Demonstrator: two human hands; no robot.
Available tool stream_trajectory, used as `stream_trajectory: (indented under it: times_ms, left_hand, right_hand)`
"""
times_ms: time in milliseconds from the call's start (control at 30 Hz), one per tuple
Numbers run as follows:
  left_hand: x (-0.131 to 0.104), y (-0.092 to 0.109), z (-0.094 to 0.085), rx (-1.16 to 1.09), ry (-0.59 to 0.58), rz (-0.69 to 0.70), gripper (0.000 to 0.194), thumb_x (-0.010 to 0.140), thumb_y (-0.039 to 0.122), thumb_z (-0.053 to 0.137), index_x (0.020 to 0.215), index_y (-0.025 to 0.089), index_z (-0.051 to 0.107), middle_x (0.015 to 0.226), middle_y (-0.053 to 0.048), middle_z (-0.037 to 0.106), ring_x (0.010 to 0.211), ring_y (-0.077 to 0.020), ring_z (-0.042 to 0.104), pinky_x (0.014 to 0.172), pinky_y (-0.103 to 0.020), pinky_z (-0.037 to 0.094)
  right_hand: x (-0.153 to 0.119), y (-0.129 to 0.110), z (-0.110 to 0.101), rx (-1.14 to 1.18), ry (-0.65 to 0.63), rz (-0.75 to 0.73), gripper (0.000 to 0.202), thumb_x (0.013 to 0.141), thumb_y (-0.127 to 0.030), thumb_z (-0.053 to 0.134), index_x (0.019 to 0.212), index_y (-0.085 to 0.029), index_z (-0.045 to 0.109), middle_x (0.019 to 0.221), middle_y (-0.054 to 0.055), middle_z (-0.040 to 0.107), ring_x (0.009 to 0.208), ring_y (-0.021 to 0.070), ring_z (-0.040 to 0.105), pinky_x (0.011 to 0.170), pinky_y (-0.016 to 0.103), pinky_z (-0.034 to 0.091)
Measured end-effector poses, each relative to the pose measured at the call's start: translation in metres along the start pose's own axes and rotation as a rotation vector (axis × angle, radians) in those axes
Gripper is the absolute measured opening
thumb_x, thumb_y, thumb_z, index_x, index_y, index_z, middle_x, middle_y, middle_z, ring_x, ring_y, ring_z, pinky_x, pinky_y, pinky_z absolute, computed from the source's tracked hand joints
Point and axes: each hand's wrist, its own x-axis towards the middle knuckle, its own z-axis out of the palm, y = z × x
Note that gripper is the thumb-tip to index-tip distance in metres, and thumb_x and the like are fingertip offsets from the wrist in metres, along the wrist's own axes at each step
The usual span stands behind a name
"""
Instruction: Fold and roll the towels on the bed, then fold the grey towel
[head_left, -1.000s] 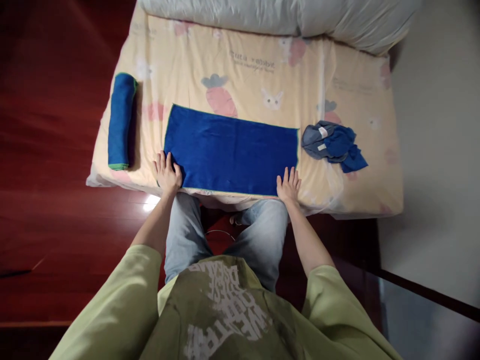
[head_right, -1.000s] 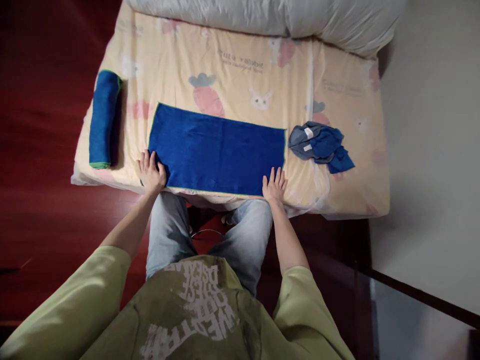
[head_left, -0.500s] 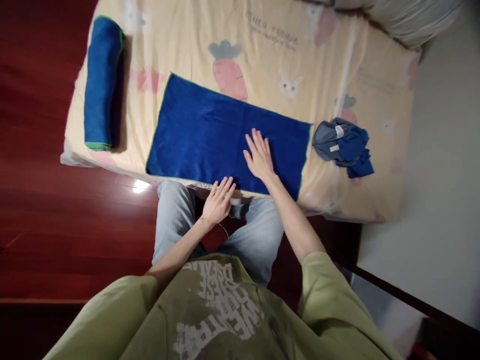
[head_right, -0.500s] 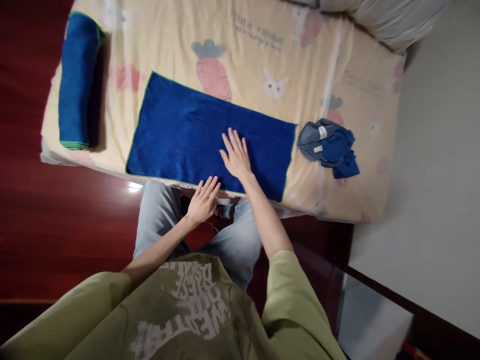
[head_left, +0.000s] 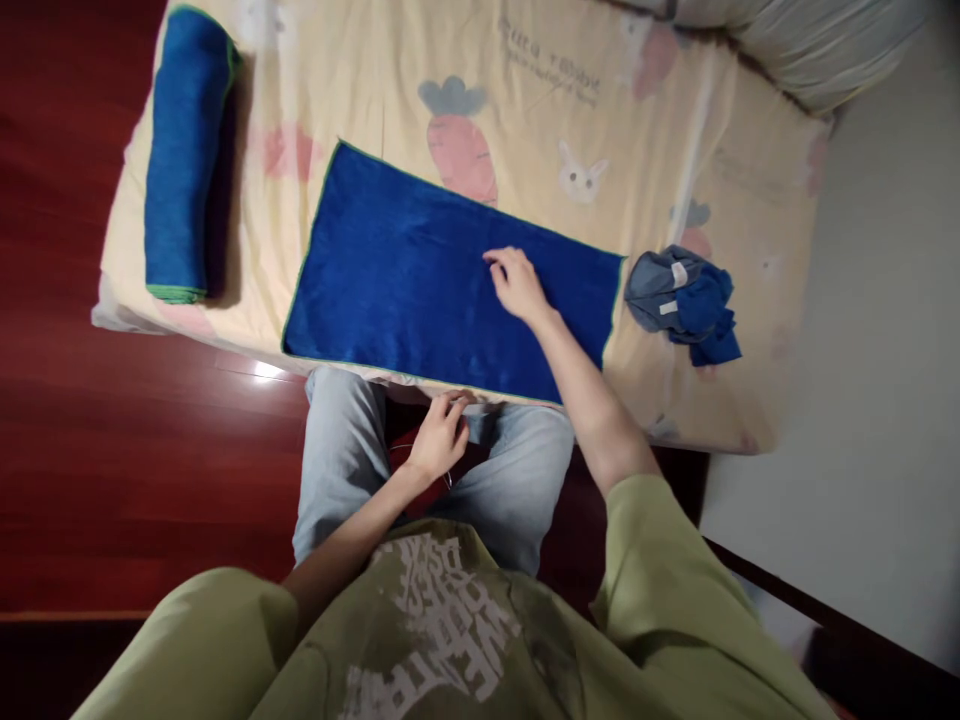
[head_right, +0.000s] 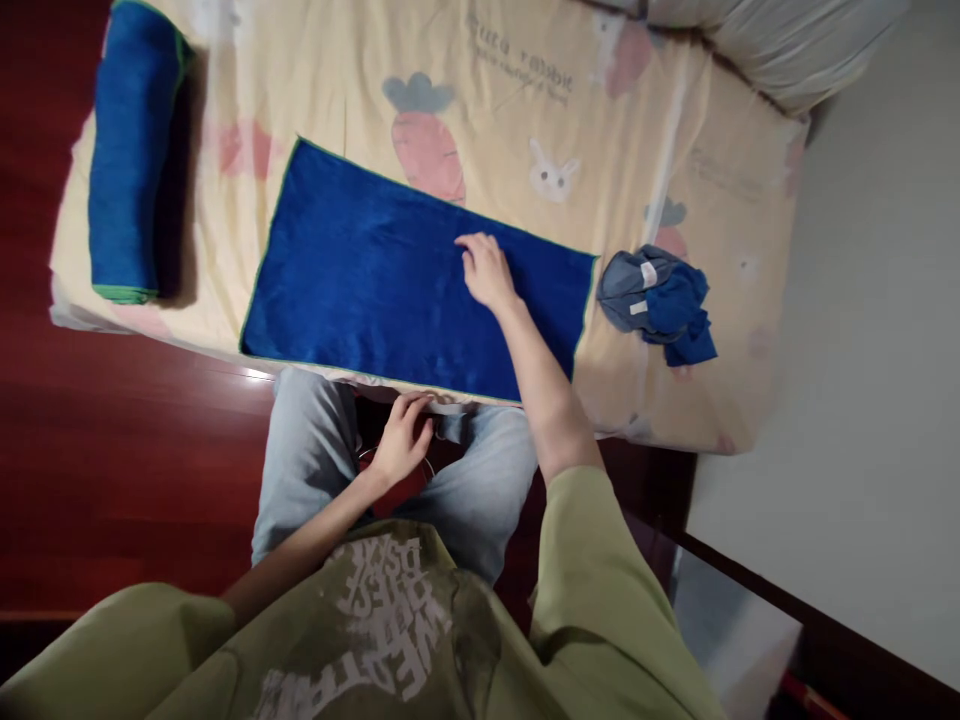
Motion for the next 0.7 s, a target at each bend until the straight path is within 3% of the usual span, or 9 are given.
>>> stream_trajectory:
  times_ms: [133, 267, 500, 700]
  left_hand:
    - [0.001, 0.008, 0.022, -0.503, 0.297, -0.324, 0.05, 0.109, 0.039, 0.058, 0.157, 0.026, 0.055, 0.143, -0.017, 0.065, 0.131, -0.0274, 0.069, 0.112, -0.046, 0.061]
    - [0.018, 0.009, 0.036, -0.871, 0.456, -0.443, 0.066, 0.099, 0.049, 0.078, 0.155, 0.026, 0.054, 0.127, -0.012, 0.07, 0.121, -0.0238, 0.073, 0.111, -0.04, 0.059]
    - [0.033, 0.028, 0.047, -0.8, 0.56, -0.472, 0.051, 0.095, 0.046, 0.083, 0.14, 0.025, 0.071, 0.125, -0.01, 0.065, 0.11, -0.019, 0.072, 0.103, -0.034, 0.06]
    - [0.048, 0.048, 0.048, -0.804, 0.685, -0.516, 0.051, 0.092, 0.056, 0.085, 0.129, 0.023, 0.075, 0.124, -0.011, 0.067, 0.109, -0.0214, 0.072, 0.101, -0.035, 0.06]
  right_hand:
    - [0.067, 0.037, -0.022, 0.136, 0.166, 0.055, 0.056, 0.111, -0.051, 0.051, 0.155, -0.019, 0.062, 0.146, 0.015, 0.068, 0.145, 0.0345, 0.059, 0.131, 0.057, 0.042]
    - [0.102, 0.055, -0.025, 0.23, 0.165, 0.04, 0.049, 0.101, -0.058, 0.068, 0.135, -0.023, 0.074, 0.125, 0.013, 0.073, 0.133, 0.0371, 0.066, 0.124, 0.059, 0.049]
    - [0.109, 0.052, -0.025, 0.253, 0.12, 0.082, 0.037, 0.088, -0.058, 0.084, 0.103, -0.027, 0.073, 0.112, 0.009, 0.074, 0.127, 0.0352, 0.064, 0.12, 0.057, 0.051]
    - [0.1, 0.03, -0.045, 0.391, 0.073, 0.142, 0.041, 0.083, -0.056, 0.092, 0.094, -0.029, 0.062, 0.094, 0.002, 0.073, 0.109, 0.0292, 0.069, 0.105, 0.05, 0.058]
